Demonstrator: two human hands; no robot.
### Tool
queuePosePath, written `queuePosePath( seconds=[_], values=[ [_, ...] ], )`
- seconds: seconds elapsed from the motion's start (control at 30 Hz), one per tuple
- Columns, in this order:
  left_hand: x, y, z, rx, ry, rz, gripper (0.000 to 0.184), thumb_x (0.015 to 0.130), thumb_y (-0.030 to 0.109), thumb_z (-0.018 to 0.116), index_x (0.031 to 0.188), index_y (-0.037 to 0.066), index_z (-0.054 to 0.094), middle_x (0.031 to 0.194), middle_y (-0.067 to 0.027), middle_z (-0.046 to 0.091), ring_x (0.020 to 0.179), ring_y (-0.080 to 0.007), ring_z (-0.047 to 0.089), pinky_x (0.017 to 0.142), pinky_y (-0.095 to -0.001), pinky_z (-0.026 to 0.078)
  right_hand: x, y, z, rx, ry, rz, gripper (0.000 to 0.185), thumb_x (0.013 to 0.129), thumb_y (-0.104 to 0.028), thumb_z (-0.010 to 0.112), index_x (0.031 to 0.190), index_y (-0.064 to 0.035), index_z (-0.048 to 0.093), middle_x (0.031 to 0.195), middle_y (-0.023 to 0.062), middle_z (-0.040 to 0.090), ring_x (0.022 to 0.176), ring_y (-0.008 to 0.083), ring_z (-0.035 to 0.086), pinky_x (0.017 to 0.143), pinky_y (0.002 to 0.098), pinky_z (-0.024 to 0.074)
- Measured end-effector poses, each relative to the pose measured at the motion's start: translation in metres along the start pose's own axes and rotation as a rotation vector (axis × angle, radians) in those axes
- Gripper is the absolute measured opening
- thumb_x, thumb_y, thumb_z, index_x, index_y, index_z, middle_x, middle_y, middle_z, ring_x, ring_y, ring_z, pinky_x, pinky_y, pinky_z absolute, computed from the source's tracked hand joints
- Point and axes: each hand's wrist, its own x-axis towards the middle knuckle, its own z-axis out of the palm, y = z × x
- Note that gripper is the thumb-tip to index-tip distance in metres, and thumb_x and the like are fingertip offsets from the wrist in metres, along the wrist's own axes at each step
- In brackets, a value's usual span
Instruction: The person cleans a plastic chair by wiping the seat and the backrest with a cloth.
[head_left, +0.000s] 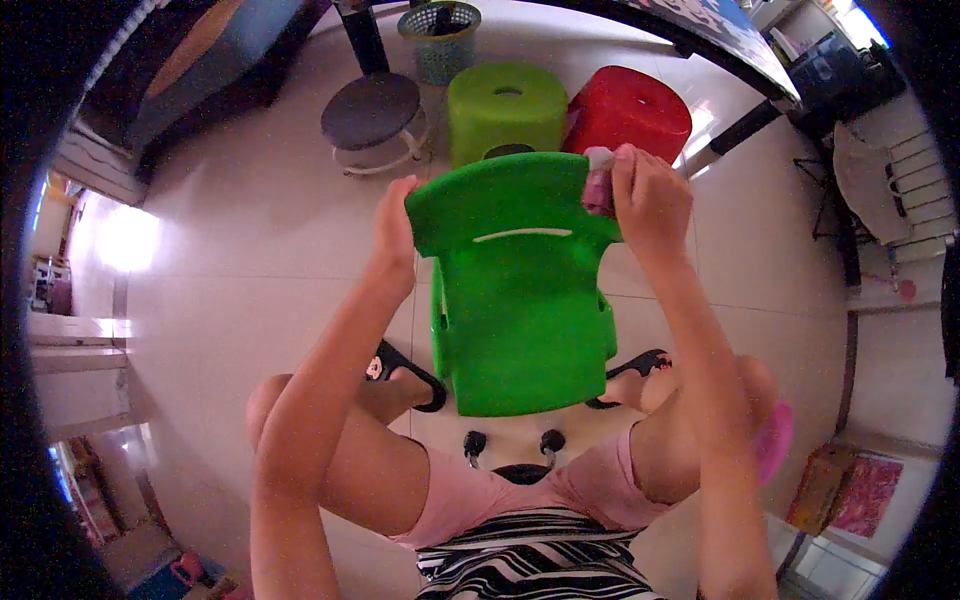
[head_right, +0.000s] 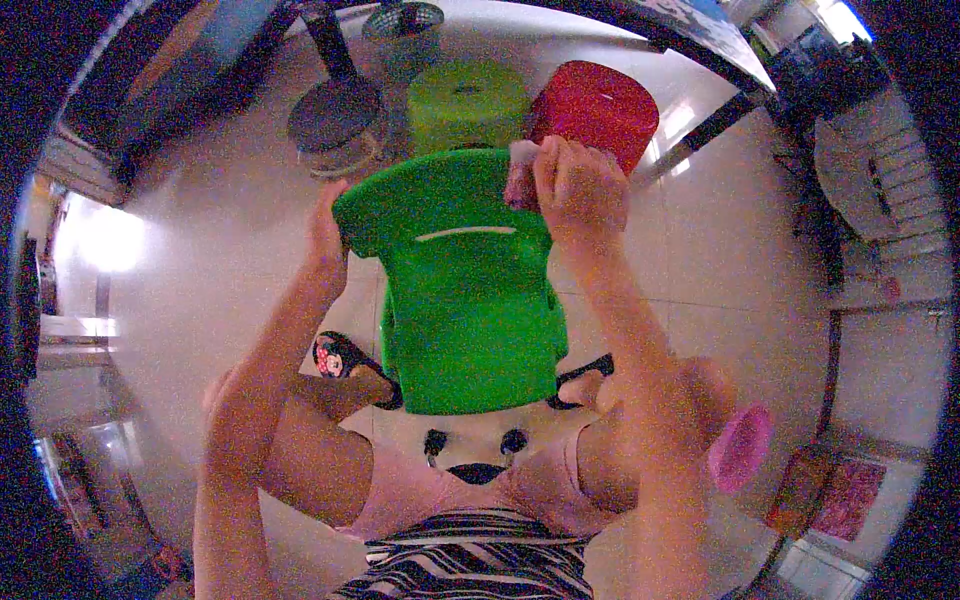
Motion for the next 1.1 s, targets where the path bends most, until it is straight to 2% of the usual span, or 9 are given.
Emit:
queuePosePath(
  seconds=[0.23,0.33,0.43,0.53,0.73,0.83,0.93,1.03,1.1],
  values=[
    [-0.014,0.010,0.009,0.000,0.050,-0.022,0.028,0.087,0.038,0.048,0.084,0.012,0.058,0.078,0.0016,0.055,0.075,-0.0116,0.050,0.072,-0.0287,0.038,-0.001,0.004,-0.005,0.021,-0.036,0.031,0.035,0.094,-0.030,0.041,0.086,-0.0060,0.065,0.077,0.0140,0.066,0.070,0.0325,0.063,0.068,0.0442,0.0494],
    [-0.009,-0.005,-0.003,-0.055,-0.042,0.070,0.028,0.087,0.039,0.049,0.087,0.012,0.058,0.079,0.0012,0.053,0.078,-0.0122,0.050,0.075,-0.0287,0.038,0.004,-0.003,-0.016,0.027,-0.217,0.120,0.037,0.094,-0.031,0.042,0.082,-0.0050,0.065,0.073,0.0147,0.065,0.067,0.0335,0.063,0.065,0.0456,0.0494],
    [-0.019,-0.003,0.006,-0.062,0.134,0.014,0.027,0.088,0.038,0.049,0.088,0.012,0.057,0.081,0.0013,0.051,0.080,-0.0118,0.048,0.077,-0.0279,0.037,0.002,0.000,-0.011,0.043,-0.193,0.125,0.038,0.094,-0.032,0.042,0.080,-0.0047,0.065,0.070,0.0157,0.064,0.065,0.0347,0.063,0.062,0.0468,0.0492],
    [-0.032,0.014,0.020,-0.111,0.165,-0.024,0.027,0.088,0.038,0.049,0.087,0.012,0.055,0.083,0.0017,0.050,0.082,-0.0114,0.047,0.078,-0.0278,0.036,0.003,0.000,-0.012,0.054,-0.182,0.115,0.038,0.094,-0.033,0.042,0.080,-0.0052,0.064,0.071,0.0167,0.064,0.065,0.0352,0.063,0.062,0.0471,0.0491],
    [-0.021,-0.004,0.012,-0.092,0.165,0.107,0.027,0.090,0.034,0.048,0.083,0.009,0.054,0.081,0.0010,0.048,0.078,-0.0118,0.045,0.075,-0.0277,0.036,0.011,-0.013,-0.018,0.059,-0.266,0.158,0.036,0.093,-0.028,0.041,0.075,-0.0052,0.062,0.071,0.0170,0.064,0.066,0.0351,0.063,0.063,0.0478,0.0487],
    [-0.018,-0.008,0.010,-0.213,0.098,0.057,0.026,0.091,0.032,0.046,0.080,0.009,0.053,0.077,0.0010,0.046,0.074,-0.0113,0.043,0.072,-0.0272,0.036,0.011,-0.024,-0.008,0.065,-0.166,0.109,0.032,0.092,-0.026,0.043,0.073,-0.0062,0.060,0.071,0.0159,0.064,0.067,0.0346,0.062,0.063,0.0477,0.0476],
    [-0.019,-0.012,0.022,-0.145,0.244,0.195,0.027,0.091,0.030,0.043,0.073,0.011,0.046,0.072,0.0022,0.041,0.068,-0.0097,0.039,0.064,-0.0266,0.034,0.011,-0.034,0.004,0.071,-0.052,0.038,0.029,0.090,-0.026,0.045,0.072,-0.0074,0.059,0.070,0.0138,0.062,0.066,0.0334,0.061,0.064,0.0469,0.0460],
    [-0.017,-0.017,0.014,-0.199,0.105,0.135,0.030,0.092,0.029,0.041,0.068,0.013,0.037,0.068,0.0037,0.035,0.064,-0.0084,0.033,0.058,-0.0270,0.029,0.011,-0.047,0.005,0.078,-0.035,0.035,0.025,0.087,-0.025,0.048,0.072,-0.0085,0.058,0.068,0.0112,0.060,0.068,0.0313,0.059,0.066,0.0462,0.0440],
    [-0.020,-0.015,0.018,-0.244,0.125,0.125,0.031,0.093,0.029,0.040,0.067,0.014,0.032,0.068,0.0042,0.031,0.063,-0.0082,0.030,0.056,-0.0276,0.027,0.013,-0.060,0.007,0.091,-0.016,-0.018,0.020,0.085,-0.021,0.049,0.074,-0.0064,0.059,0.071,0.0105,0.060,0.071,0.0311,0.058,0.067,0.0443,0.0429]
  ],
)
